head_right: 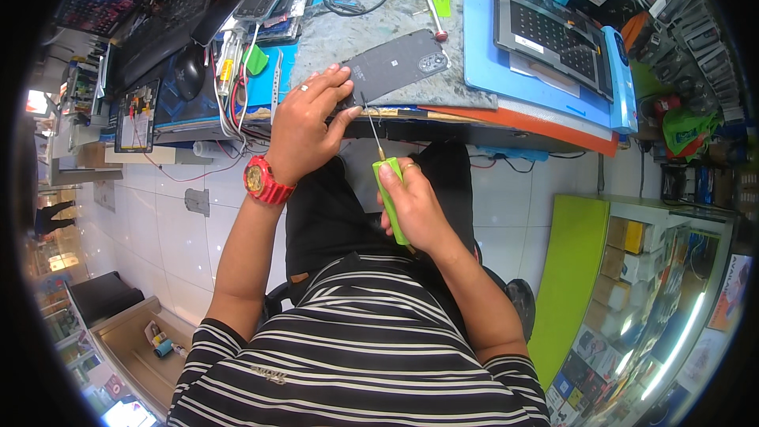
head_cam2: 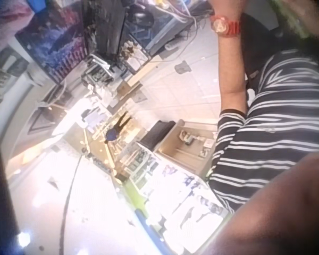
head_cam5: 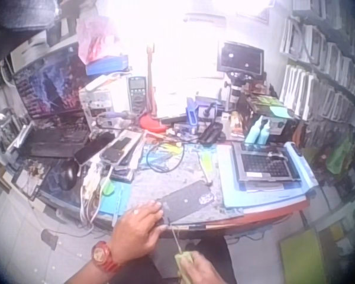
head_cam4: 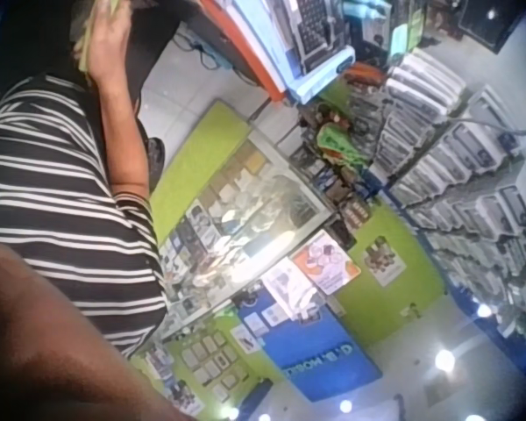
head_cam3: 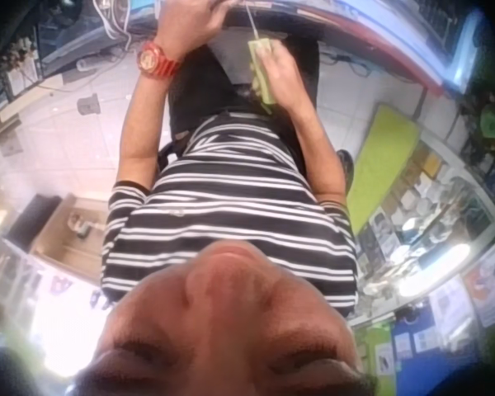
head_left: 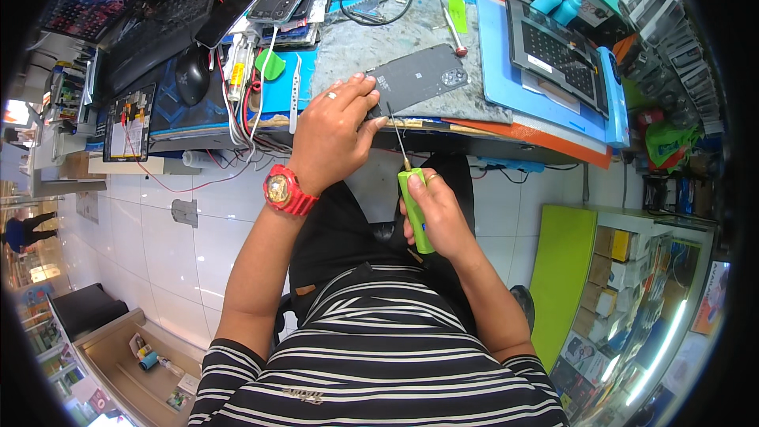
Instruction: The person handles a tablet and a phone component, then uses a screwdriver to remove screws from the interior of a mobile phone on a workbench.
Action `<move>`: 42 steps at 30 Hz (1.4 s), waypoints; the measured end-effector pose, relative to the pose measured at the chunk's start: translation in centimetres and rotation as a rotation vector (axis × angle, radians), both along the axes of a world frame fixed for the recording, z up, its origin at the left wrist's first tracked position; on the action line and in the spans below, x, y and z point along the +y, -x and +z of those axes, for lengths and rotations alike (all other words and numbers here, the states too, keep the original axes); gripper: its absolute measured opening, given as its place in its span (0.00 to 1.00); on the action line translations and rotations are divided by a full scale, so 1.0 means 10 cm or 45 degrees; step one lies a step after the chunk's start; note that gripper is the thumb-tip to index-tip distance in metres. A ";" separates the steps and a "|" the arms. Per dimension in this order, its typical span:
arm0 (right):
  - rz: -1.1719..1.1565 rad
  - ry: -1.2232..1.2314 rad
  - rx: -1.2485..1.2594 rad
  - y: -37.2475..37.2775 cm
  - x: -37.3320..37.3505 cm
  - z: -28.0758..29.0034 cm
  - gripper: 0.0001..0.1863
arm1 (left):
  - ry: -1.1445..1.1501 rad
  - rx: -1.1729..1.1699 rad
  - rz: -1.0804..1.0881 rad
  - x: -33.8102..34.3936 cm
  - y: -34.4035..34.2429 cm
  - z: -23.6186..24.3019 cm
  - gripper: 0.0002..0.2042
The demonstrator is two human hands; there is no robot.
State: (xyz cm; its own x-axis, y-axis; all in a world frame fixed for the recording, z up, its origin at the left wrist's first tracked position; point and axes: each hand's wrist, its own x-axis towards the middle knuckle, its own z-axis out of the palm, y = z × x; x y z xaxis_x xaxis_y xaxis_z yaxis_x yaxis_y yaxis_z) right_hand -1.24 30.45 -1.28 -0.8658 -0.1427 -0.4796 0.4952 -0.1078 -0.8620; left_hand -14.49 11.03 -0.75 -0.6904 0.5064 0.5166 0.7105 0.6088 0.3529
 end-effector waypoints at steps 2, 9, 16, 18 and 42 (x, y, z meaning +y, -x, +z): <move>-0.003 0.001 -0.009 0.01 0.00 0.01 0.22 | -0.001 0.004 -0.003 0.00 0.00 0.00 0.15; -0.106 0.006 -0.020 0.02 0.06 0.04 0.21 | -0.005 -0.014 -0.003 0.02 -0.01 0.03 0.15; 0.024 -0.011 -0.013 -0.03 -0.01 0.02 0.22 | 0.002 -0.017 -0.002 0.01 -0.01 0.04 0.15; 0.019 0.017 -0.025 -0.02 -0.02 0.03 0.23 | 0.000 -0.006 -0.011 0.01 0.00 0.03 0.15; -0.066 0.008 -0.012 -0.01 -0.03 -0.03 0.22 | -0.014 -0.029 0.105 0.10 -0.04 0.07 0.16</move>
State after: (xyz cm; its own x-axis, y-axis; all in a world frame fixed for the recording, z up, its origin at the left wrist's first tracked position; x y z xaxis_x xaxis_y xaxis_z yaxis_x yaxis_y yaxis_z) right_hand -1.11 30.19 -1.62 -0.8675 -0.1010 -0.4870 0.4970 -0.1390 -0.8565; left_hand -14.07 12.04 -0.04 -0.7414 0.4418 0.5051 0.6497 0.6610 0.3755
